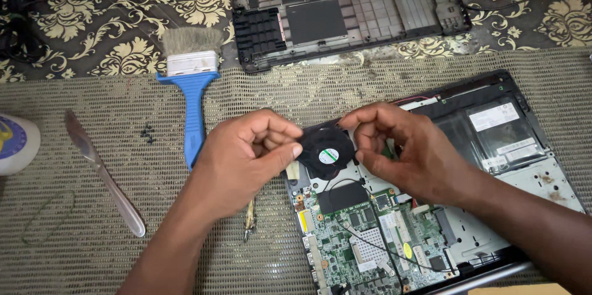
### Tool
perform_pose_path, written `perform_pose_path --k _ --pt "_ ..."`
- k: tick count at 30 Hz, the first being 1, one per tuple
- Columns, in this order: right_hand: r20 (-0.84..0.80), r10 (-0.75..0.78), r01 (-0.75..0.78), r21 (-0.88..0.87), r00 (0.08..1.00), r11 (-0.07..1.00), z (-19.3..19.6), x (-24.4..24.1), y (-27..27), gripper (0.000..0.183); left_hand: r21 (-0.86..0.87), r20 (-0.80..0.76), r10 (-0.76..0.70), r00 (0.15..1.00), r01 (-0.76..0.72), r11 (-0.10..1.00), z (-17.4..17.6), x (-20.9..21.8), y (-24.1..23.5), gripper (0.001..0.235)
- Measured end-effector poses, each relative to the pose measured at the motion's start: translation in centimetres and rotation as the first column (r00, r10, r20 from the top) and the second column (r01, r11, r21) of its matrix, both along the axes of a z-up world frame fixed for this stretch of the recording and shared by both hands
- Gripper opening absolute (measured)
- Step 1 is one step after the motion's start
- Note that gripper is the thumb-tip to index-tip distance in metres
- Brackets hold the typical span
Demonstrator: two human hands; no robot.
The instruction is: The person repeatedly removes and reinstalls a laptop cooling fan and heatsink assembly using a screwdriver. They unscrew the fan, lift it off the motherboard, then place it back and tighten the screws, repeating this cycle multiple times.
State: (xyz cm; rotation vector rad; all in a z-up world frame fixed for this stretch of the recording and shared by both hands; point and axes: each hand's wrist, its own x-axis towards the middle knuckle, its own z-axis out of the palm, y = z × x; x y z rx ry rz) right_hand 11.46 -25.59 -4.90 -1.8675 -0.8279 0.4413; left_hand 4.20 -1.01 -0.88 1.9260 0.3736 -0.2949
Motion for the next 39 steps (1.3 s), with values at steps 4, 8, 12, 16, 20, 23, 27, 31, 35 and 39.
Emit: perform_pose_path --k 4,8,12,16,20,23,27,31,35,39 --pt "-0.035 0.014 -0.013 0.033 0.999 0.999 -0.4 0.0 0.0 0.036 -0.027 -0.007 0.027 1.0 -0.027 0.999 -0.1 0.1 -0.3 0.024" --pt "0.064 0.004 -0.001 -0.052 0.998 0.999 -0.4 0.3 0.1 0.038 -0.011 0.071 0.025 0.997 -0.024 1.0 -1.7 0.3 -0.3 0.013" --pt "0.159 -0.02 0.029 -0.053 0.987 0.998 -0.6 0.5 0.0 0.037 0.196 -0.104 0.005 0.995 0.015 0.981 -0.1 0.6 -1.2 0.002" --pt "0.353 -0.011 0.076 -0.172 0.935 0.982 -0.2 0.8 0.0 0.029 0.389 0.187 -0.26 0.947 0.172 0.905 -4.2 0.2 -0.5 0.011" --pt "0.49 0.065 -0.002 -0.127 0.869 0.992 -0.5 1.1 -0.1 0.022 0.545 0.543 -0.469 0.697 0.132 0.828 -5.9 0.1 -0.3 0.018" --pt "0.538 0.099 -0.013 -0.161 0.837 0.987 -0.7 1.3 -0.4 0.049 0.582 0.565 -0.509 0.649 0.124 0.804 -5.8 0.0 -0.5 0.025" --pt "0.541 0.197 -0.061 -0.259 0.818 0.964 -0.9 1.5 -0.5 0.06 0.64 0.569 -0.565 0.598 0.109 0.76 -5.1 -0.3 -0.7 0.026" --pt "0.555 0.195 -0.052 -0.262 0.809 0.964 -1.1 2.1 -0.8 0.06 0.721 0.442 -0.621 0.648 0.155 0.675 -5.0 -0.4 -0.9 0.031" --pt "0.5 0.259 -0.144 -0.257 0.826 0.955 -0.8 2.6 -1.2 0.062 0.72 0.423 -0.627 0.654 0.177 0.671 -5.4 -0.4 -0.9 0.037" --pt "0.525 0.264 -0.148 -0.253 0.809 0.956 -1.0 3.1 -1.1 0.063 0.775 0.382 -0.65 0.657 0.156 0.613 -5.7 -0.4 -0.7 0.046"
